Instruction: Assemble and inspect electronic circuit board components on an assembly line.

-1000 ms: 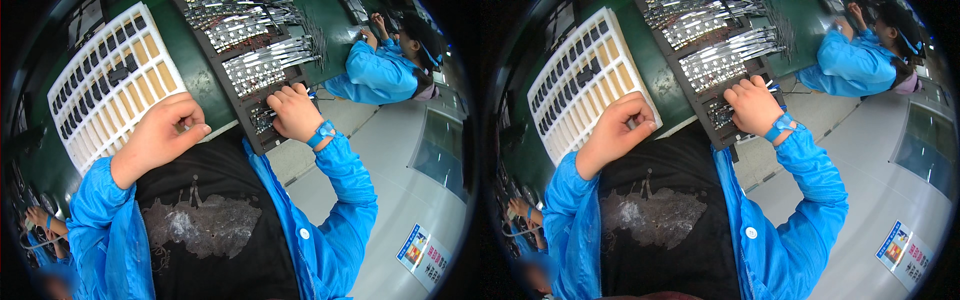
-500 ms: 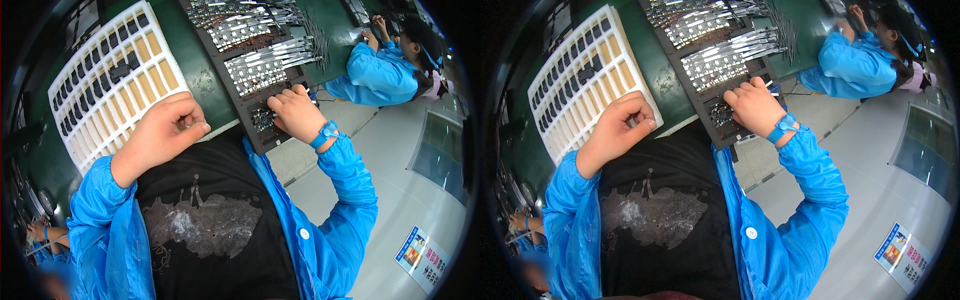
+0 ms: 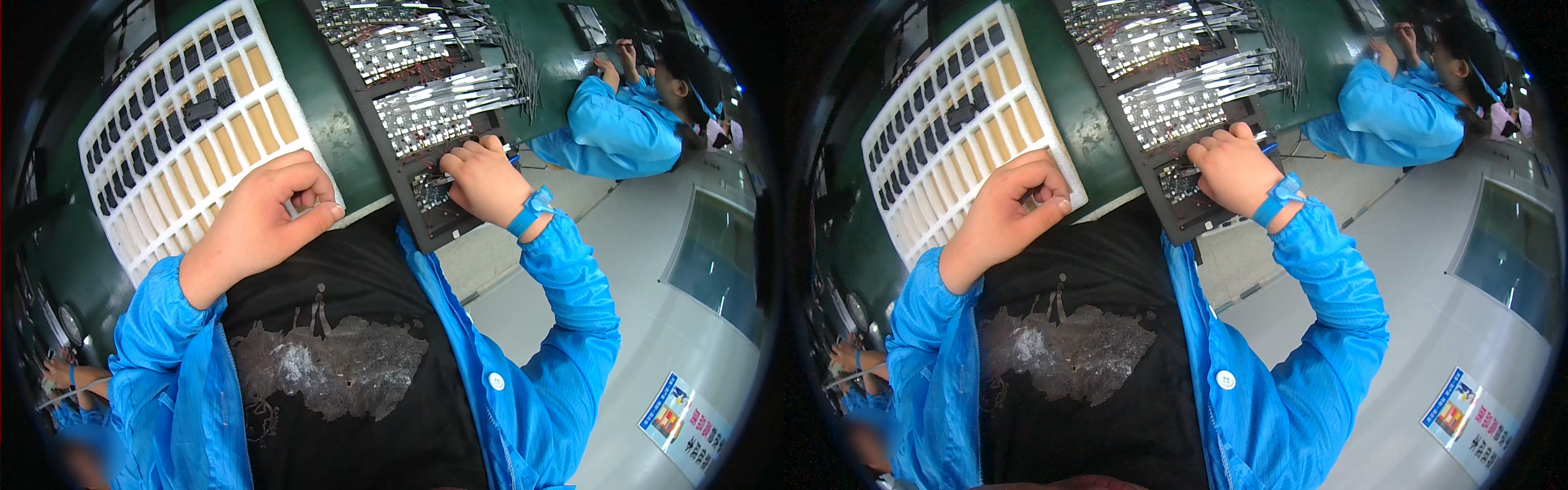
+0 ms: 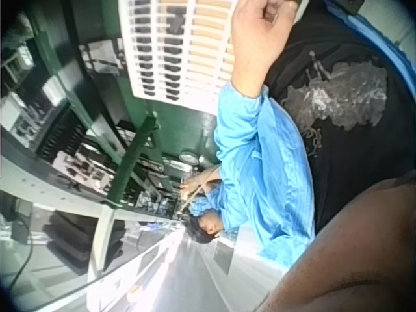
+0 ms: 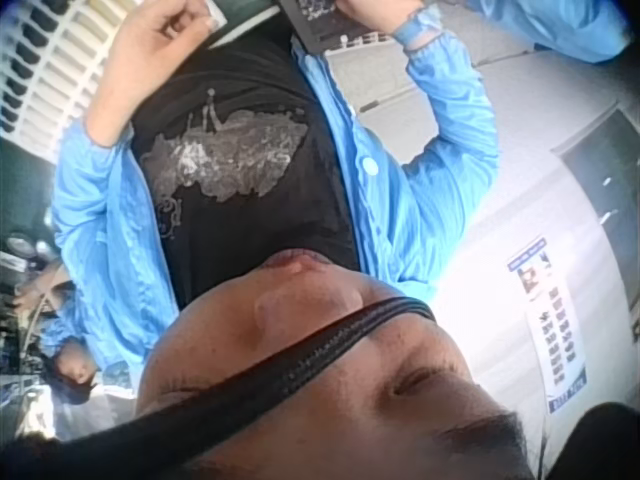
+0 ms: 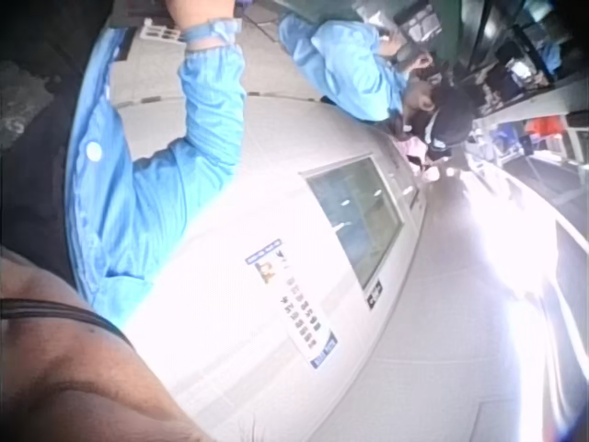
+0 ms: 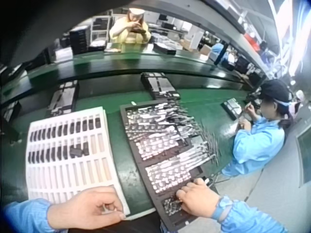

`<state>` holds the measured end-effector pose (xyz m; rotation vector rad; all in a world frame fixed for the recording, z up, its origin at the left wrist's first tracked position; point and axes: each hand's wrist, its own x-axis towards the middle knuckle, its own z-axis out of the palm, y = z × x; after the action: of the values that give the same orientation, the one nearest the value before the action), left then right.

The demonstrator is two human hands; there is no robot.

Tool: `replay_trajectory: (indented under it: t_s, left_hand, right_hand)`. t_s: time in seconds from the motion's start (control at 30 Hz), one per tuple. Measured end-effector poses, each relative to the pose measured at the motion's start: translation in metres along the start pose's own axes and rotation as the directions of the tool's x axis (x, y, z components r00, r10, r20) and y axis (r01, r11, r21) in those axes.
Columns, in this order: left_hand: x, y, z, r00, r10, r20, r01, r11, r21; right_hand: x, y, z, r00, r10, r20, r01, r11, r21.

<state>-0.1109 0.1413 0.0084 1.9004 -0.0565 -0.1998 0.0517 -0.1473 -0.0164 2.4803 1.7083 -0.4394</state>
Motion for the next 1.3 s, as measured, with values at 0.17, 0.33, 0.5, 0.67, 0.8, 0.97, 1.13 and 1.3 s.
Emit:
replay_trajectory:
  t_s: [0.17, 0.33, 0.5, 0.67, 0.8, 0.97, 1.13, 1.3]
  left_hand:
    - [-0.007, -0.009, 0.002, 0.997, 0.043, -0.057, -0.047, 0.997, -0.060]
    - [-0.003, -0.010, 0.005, 0.988, 0.147, -0.046, -0.148, 0.988, -0.033]
    - [-0.013, 0.001, 0.001, 0.992, 0.111, -0.053, -0.108, 0.992, 0.063]
    - [-0.022, -0.002, -0.004, 0.994, 0.090, -0.065, -0.087, 0.995, 0.043]
    - [-0.026, 0.000, -0.008, 0.992, 0.110, -0.065, -0.107, 0.993, 0.054]
    - [-0.029, -0.005, -0.007, 0.993, 0.104, -0.063, -0.101, 0.994, 0.049]
    - [-0.033, -0.006, -0.006, 0.995, 0.084, -0.051, -0.083, 0.996, 0.025]
    - [-0.035, 0.001, -0.004, 0.998, 0.040, -0.053, -0.039, 0.999, 0.021]
  right_hand:
    - [0.010, 0.000, -0.011, 0.999, -0.034, -0.016, 0.034, 0.999, 0.000]
    - [0.000, 0.002, -0.014, 1.000, 0.019, 0.009, -0.019, 0.996, 0.084]
    - [0.004, 0.003, -0.023, 0.997, -0.006, 0.072, -0.005, 0.987, 0.159]
    - [0.011, 0.002, -0.038, 0.983, -0.006, 0.184, -0.055, 0.944, 0.326]
    - [0.014, 0.007, -0.040, 0.963, 0.031, 0.268, -0.113, 0.948, 0.297]
    - [0.013, 0.011, -0.039, 0.978, -0.059, 0.198, -0.002, 0.955, 0.295]
    - [0.015, 0.010, -0.051, 0.978, -0.083, 0.190, 0.019, 0.947, 0.319]
    - [0.006, 0.011, -0.062, 0.979, -0.043, 0.198, -0.026, 0.942, 0.333]
